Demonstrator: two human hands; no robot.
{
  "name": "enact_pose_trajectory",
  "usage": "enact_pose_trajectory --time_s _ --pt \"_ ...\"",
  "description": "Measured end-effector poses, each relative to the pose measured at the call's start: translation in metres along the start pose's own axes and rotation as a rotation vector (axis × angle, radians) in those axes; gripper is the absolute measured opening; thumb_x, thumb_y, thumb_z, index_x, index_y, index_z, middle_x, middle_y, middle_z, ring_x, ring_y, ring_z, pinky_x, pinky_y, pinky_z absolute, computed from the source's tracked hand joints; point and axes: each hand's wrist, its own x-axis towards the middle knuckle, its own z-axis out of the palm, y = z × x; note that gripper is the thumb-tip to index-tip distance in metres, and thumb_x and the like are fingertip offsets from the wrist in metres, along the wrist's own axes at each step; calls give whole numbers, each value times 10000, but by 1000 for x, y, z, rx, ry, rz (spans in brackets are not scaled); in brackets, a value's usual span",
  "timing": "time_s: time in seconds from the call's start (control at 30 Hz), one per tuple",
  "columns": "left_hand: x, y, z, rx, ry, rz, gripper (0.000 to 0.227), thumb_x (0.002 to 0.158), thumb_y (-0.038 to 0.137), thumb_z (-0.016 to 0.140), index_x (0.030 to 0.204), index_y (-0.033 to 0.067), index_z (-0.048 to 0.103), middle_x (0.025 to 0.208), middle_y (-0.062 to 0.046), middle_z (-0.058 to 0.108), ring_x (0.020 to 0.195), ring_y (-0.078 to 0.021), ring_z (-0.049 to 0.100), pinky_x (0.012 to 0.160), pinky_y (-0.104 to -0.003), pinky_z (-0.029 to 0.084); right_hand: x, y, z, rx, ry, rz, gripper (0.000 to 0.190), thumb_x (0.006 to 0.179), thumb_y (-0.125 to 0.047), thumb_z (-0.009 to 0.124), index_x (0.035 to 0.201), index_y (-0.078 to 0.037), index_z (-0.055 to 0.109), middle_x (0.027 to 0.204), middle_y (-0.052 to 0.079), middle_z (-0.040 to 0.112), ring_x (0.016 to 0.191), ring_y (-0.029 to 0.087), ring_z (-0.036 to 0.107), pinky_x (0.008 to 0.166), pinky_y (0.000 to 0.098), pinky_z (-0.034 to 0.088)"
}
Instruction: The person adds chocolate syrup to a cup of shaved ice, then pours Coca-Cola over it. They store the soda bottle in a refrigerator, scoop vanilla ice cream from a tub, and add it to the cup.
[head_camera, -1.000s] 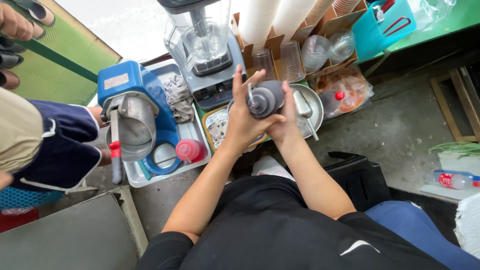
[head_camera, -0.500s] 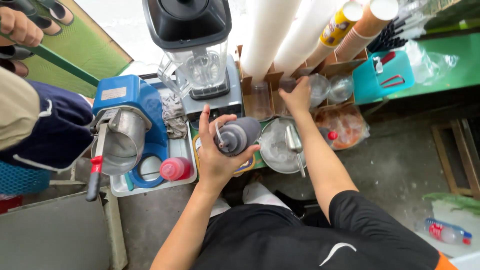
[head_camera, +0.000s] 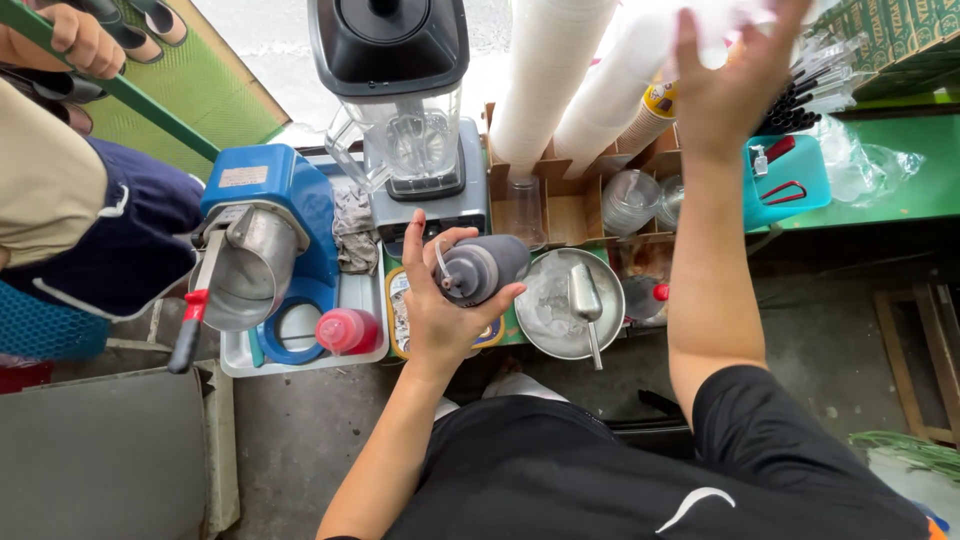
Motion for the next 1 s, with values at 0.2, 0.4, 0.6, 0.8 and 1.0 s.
enact_pose_trajectory --time_s 0.2,0.4,0.6,0.8,1.0 --pt "-4 7 -5 -48 32 -24 1183 763 251 960 1601 122 135 1251 -151 676 1205 -243 651 1108 -393 489 -23 -15 24 -118 -336 58 549 941 -17 868 1254 -111 427 1225 202 525 1072 398 583 833 433 572" --pt "-4 4 -13 100 89 2 1175 745 323 978 1583 118 181 1260 -134 683 1241 -234 661 1064 -355 496 -87 -48 27 -181 -27 -125 328 963 -106 702 1159 28 476 1111 178 472 1004 348 506 874 444 463" --pt "17 6 -5 26 33 -107 1152 742 276 990 1584 196 208 1247 -82 697 1139 -198 694 999 -316 512 -216 -18 93 -311 -744 614 756 839 -494 814 1317 -10 482 1297 182 584 1180 387 549 941 509 476" --pt "53 -35 24 -13 -75 -77 1196 656 254 1046 1582 165 294 1231 -83 727 1192 -391 691 1092 -520 490 -205 -20 58 -153 -541 618 616 784 -211 855 1270 -72 504 1005 160 690 916 394 716 758 524 551" --pt "97 -98 74 8 -541 2 1100 684 220 1046 1469 231 276 1173 -38 659 1003 -258 709 920 -357 498 -110 -53 -73 218 53 350 594 1104 -115 779 1513 -207 358 1545 63 431 1413 302 550 1059 458 630"
